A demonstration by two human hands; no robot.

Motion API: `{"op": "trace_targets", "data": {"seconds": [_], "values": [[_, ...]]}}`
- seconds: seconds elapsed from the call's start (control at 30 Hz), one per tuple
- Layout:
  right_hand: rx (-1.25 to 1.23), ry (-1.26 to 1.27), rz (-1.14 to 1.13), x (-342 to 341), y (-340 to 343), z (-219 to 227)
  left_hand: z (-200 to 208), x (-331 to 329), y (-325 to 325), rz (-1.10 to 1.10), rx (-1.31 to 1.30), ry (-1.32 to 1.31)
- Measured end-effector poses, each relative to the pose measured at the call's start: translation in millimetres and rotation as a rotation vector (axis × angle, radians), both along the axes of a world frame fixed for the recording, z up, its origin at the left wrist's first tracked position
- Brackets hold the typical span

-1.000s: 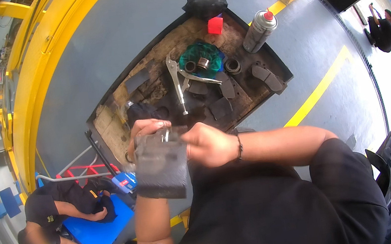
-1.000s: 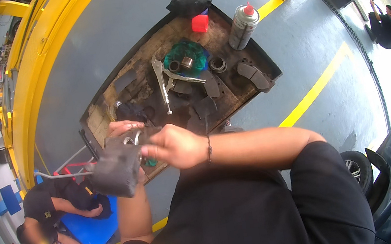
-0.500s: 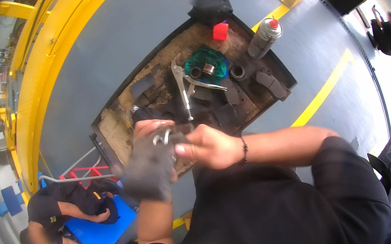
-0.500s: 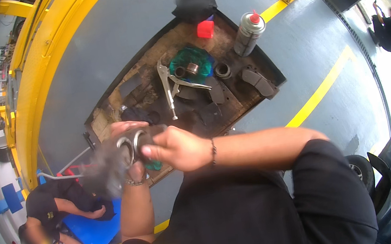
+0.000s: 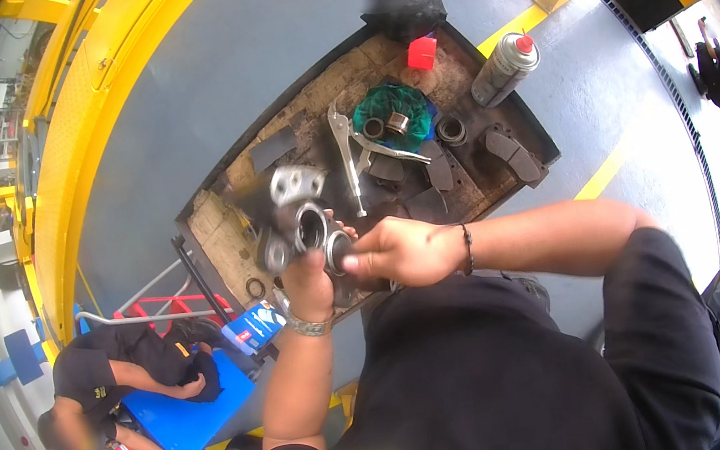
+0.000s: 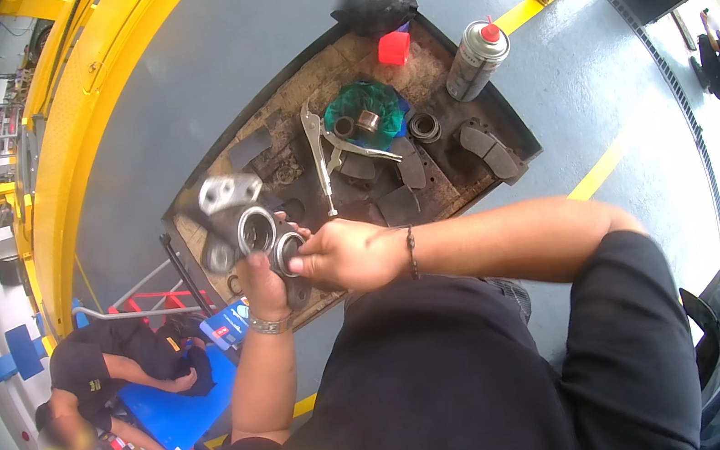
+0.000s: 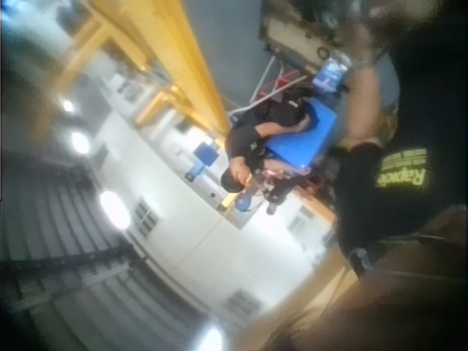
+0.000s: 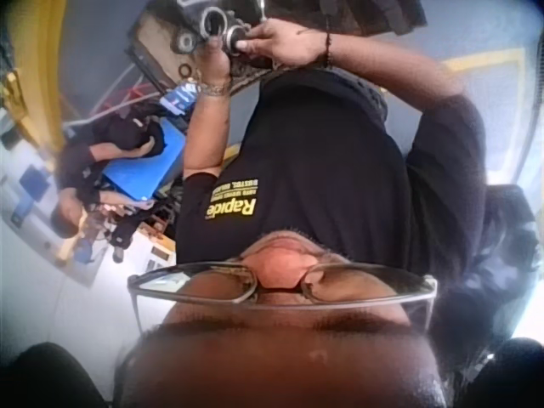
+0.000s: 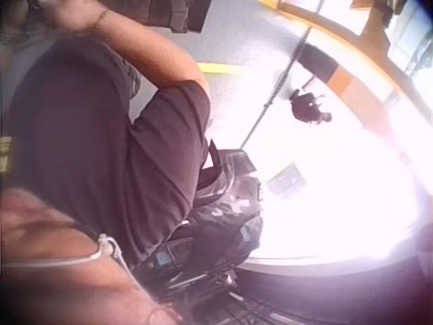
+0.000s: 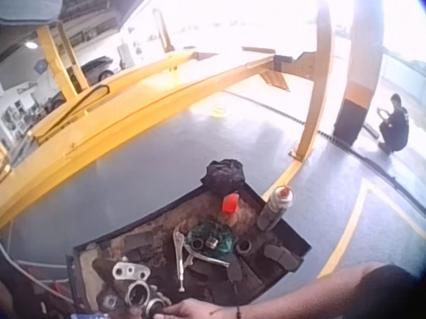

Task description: The person cleans brake caliper pistons and the caliper housing by hand using a spray cleaner and a cloth.

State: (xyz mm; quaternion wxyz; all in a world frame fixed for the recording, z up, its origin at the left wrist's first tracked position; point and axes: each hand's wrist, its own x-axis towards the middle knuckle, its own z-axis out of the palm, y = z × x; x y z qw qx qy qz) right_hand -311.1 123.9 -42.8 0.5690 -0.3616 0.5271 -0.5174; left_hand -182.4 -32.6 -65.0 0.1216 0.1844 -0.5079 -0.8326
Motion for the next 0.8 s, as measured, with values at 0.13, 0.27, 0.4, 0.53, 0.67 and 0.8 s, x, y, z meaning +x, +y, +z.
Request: {"op": "trace_targets", "data": {"seconds": [0.13,0.27,0.4,0.53,0.67,0.8], "values": [[0.251,-1.501,-0.528,32.5,-11.2,5.4,-16.6,-4.5,-8.3,0.098,-0.916,0.221],[0.298,-1.428,-0.494,35.4,-18.8,7.9,-14.3,-4.6,-26.2,0.091,-1.098,0.38],[-0.047,0.14,-0.062,9.8,-11.5,12.6,-1.2,2.6,-25.7,-0.064,-0.518,0.221],[-0.456,1.314,0.299,-27.6,-7.3,36.0,16.7,3.4,-14.6,0.084,-0.206,-0.098],[-0.595,1.314,0.19,-76.7,9.4,51.3,35.5,2.8,-16.4,0.176,-0.082,-0.169],[-0.544,1.235,-0.084,-89.8,31.6,25.4,48.3,11.8,-19.7,0.266,-0.116,-0.124]]}}
